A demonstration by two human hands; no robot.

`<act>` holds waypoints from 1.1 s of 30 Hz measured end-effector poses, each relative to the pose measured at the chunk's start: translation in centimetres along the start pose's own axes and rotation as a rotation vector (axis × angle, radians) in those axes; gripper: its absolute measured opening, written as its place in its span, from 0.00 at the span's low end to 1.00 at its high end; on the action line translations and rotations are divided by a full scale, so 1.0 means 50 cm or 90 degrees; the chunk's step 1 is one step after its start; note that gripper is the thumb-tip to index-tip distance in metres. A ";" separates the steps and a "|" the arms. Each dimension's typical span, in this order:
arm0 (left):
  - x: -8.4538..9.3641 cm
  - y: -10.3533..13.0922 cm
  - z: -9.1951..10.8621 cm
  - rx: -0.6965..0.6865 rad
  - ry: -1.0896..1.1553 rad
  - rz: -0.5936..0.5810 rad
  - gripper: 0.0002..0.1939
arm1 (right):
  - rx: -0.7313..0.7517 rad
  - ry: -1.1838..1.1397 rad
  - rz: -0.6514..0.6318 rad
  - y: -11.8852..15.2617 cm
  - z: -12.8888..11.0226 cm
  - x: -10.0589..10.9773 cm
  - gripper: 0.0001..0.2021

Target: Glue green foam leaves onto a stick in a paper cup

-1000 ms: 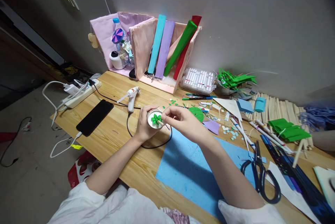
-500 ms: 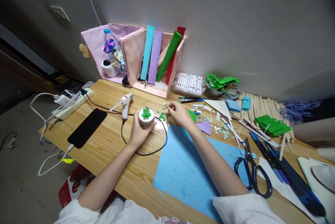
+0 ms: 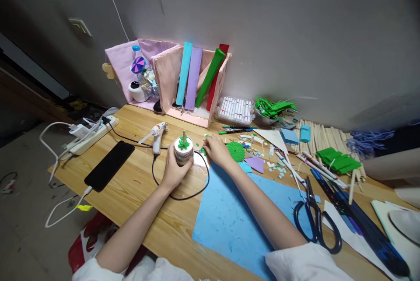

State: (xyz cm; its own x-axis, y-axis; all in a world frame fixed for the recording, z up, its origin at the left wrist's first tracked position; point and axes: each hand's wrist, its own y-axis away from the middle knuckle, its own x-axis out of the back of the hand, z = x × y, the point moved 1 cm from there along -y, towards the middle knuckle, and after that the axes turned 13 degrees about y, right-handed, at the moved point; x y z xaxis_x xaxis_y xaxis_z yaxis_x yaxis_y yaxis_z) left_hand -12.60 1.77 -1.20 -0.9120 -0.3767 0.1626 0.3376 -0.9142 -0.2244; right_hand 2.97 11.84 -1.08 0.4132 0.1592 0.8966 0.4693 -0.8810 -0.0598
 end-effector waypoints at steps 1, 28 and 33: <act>0.000 0.000 0.002 0.003 -0.002 0.003 0.30 | -0.003 -0.011 0.003 -0.001 0.001 -0.001 0.05; -0.003 0.009 0.028 -0.115 -0.035 0.016 0.35 | 0.035 -0.657 -0.074 0.040 -0.062 0.170 0.08; 0.001 0.004 0.033 -0.170 -0.145 -0.002 0.31 | 0.037 -0.644 -0.077 0.064 -0.089 0.190 0.06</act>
State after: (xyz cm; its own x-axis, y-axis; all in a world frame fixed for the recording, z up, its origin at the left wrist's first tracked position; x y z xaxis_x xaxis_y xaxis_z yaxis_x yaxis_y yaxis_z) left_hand -12.20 1.30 0.36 -0.8273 -0.4248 0.3676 0.2344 -0.8556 -0.4615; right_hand 4.90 8.56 9.19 0.8137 0.5711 0.1082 0.5775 -0.8155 -0.0383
